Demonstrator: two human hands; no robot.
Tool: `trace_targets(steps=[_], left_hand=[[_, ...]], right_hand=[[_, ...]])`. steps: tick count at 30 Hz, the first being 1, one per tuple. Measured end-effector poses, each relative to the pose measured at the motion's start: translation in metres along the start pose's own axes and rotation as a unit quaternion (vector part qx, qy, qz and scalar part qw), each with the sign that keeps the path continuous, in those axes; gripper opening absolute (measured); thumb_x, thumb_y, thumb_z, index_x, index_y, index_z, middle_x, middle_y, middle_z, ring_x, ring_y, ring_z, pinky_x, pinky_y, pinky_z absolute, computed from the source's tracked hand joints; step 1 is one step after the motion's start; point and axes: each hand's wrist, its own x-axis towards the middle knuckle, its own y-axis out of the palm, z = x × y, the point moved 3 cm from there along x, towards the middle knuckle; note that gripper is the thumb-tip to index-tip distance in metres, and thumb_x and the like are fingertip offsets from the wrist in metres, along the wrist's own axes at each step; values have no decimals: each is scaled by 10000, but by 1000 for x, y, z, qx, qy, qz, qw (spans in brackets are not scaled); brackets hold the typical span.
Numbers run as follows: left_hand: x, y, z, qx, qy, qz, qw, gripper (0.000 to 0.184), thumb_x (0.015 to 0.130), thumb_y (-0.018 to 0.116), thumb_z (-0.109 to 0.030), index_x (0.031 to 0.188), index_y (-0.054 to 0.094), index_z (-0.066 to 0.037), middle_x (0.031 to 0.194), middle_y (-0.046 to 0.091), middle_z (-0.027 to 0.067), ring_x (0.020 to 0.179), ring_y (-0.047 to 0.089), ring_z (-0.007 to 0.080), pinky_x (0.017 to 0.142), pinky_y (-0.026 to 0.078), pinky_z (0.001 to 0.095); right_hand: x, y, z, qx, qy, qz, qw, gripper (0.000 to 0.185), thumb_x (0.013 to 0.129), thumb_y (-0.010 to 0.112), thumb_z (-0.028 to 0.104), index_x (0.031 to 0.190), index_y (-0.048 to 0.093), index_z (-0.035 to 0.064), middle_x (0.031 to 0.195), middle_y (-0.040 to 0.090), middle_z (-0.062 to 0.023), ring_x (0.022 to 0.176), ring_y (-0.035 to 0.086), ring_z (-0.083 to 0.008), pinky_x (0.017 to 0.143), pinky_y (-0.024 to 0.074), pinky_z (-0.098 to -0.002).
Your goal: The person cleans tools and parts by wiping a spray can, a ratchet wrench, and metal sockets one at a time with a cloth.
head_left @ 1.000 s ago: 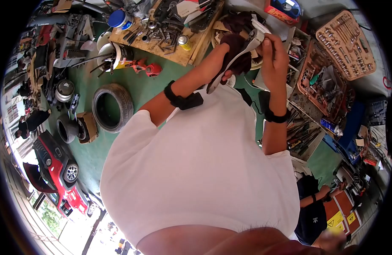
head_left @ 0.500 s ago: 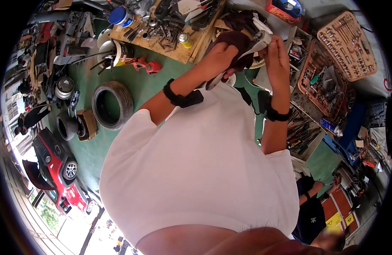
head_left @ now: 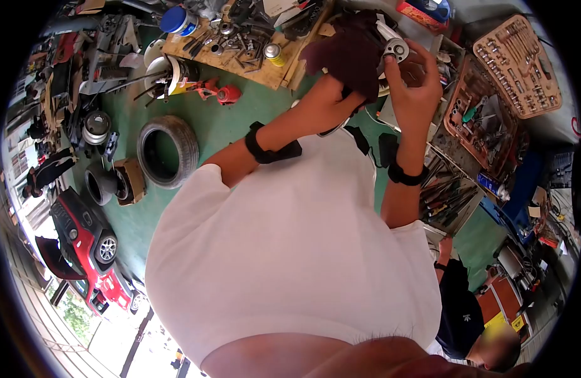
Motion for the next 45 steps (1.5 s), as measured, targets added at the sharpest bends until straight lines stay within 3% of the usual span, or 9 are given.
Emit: trace_targets(steps=[6,10,16,18,20,29,33,35,45], left_hand=[[1,1,-3,178,144,-24,973,162,846,587,-31,1008,579,-38,857,588,103,712,544,255,660,463,348],[0,3,-6,151,149,-47,976,139,847,576,-21,985,585,-38,849,582,105,718,551,265,675,464,359],[2,-10,3,79,22,8,997,126,884,543,-34,1010,560,-32,820,578,77,673,571,189,617,458,318],[2,-13,7,-144,-154,7,977,125,930,510,-75,1041,537,-24,769,558,50,573,528,141,538,429,287],[4,-18,7,-175,-136,9,975,123,946,493,-98,1034,529,-19,744,547,44,541,510,132,511,414,279],[5,-13,1,-286,-159,48,944,188,974,444,-154,918,525,6,705,529,56,514,496,123,472,377,260],[4,-12,10,-289,-168,70,940,202,969,454,-162,896,521,14,715,528,62,519,499,131,478,379,259],[4,-11,8,-300,-177,61,935,201,969,454,-161,894,520,13,719,528,60,520,499,128,478,379,258],[9,-9,9,-279,-154,63,946,210,972,455,-168,886,525,10,715,531,50,518,497,119,470,377,255]], right_hand=[[0,2,-3,26,47,0,999,348,776,735,99,1082,602,1,874,674,-62,730,613,-83,650,502,-231],[2,-1,-4,-1,37,44,998,396,787,723,119,1149,607,6,877,676,-70,764,634,-100,682,509,-234],[7,-12,2,-15,68,136,988,391,834,689,131,1197,605,17,904,677,-86,810,648,-126,762,532,-262],[7,-14,3,-2,76,166,983,365,851,676,128,1188,607,5,917,677,-93,819,653,-138,780,536,-272],[6,-16,-3,183,152,139,961,312,882,648,101,1159,605,-37,920,675,-111,824,659,-161,784,540,-283],[4,-21,-37,414,196,125,880,208,874,642,32,1065,634,-52,921,677,-141,814,678,-213,773,561,-300],[3,-24,-28,338,183,93,918,192,833,664,-34,1024,655,-46,924,678,-133,834,672,-194,786,554,-288],[4,-22,-24,300,83,52,949,214,796,678,-83,1004,671,-35,942,679,-125,869,661,-172,802,544,-272],[3,-24,-32,285,87,55,953,254,786,697,-74,1034,656,-45,974,676,-108,908,651,-168,807,533,-263]])
